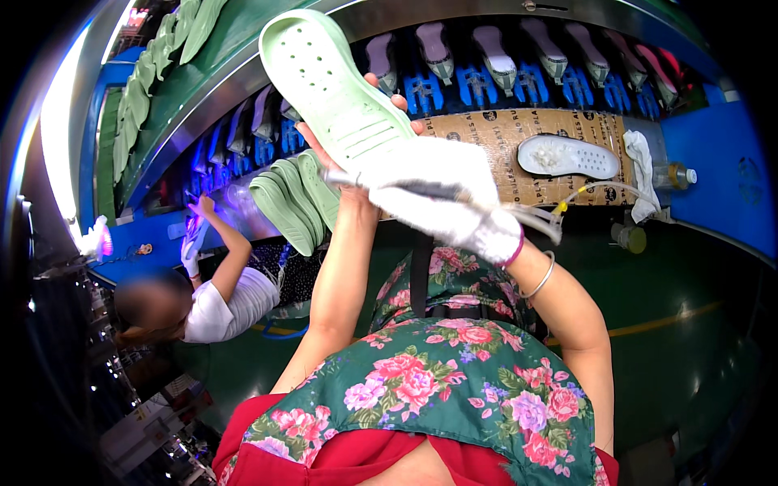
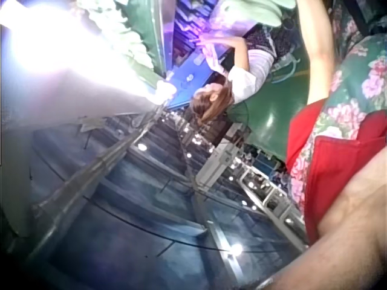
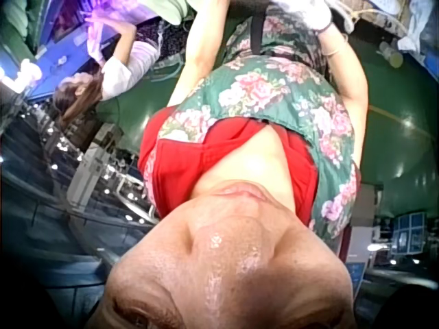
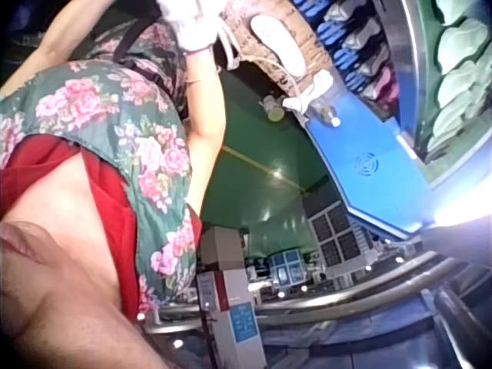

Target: The person applies adhesive to shoe insoles using a brush, moving them onto a conveyor track after each application.

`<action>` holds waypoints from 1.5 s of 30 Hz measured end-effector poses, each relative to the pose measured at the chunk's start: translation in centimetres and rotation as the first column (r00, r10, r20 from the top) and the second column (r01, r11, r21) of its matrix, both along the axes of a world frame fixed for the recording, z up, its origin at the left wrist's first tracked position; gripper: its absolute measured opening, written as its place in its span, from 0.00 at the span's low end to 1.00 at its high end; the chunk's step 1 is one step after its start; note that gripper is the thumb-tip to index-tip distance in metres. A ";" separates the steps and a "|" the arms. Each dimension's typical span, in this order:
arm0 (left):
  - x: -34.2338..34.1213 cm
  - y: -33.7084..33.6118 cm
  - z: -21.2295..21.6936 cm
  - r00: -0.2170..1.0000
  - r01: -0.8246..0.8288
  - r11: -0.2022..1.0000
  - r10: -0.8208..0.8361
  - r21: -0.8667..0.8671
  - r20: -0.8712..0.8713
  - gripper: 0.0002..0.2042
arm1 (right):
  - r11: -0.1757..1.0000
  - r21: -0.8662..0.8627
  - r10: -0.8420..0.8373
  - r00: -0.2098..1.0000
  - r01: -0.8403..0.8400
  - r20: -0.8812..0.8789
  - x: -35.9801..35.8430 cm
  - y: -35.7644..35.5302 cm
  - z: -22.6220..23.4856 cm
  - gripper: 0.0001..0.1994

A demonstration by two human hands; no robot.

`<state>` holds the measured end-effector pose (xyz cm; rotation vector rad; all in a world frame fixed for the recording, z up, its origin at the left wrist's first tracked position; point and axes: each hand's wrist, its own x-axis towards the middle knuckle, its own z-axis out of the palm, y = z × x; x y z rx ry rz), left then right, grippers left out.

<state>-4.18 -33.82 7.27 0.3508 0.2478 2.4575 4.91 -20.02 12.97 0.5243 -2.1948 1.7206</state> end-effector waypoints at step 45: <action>-7.2 -1.8 2.4 0.841 0.511 0.859 -0.508 -0.035 -0.185 0.46 | 0.984 -0.059 -0.160 0.980 0.168 0.121 0.5 -1.3 -0.3 0.08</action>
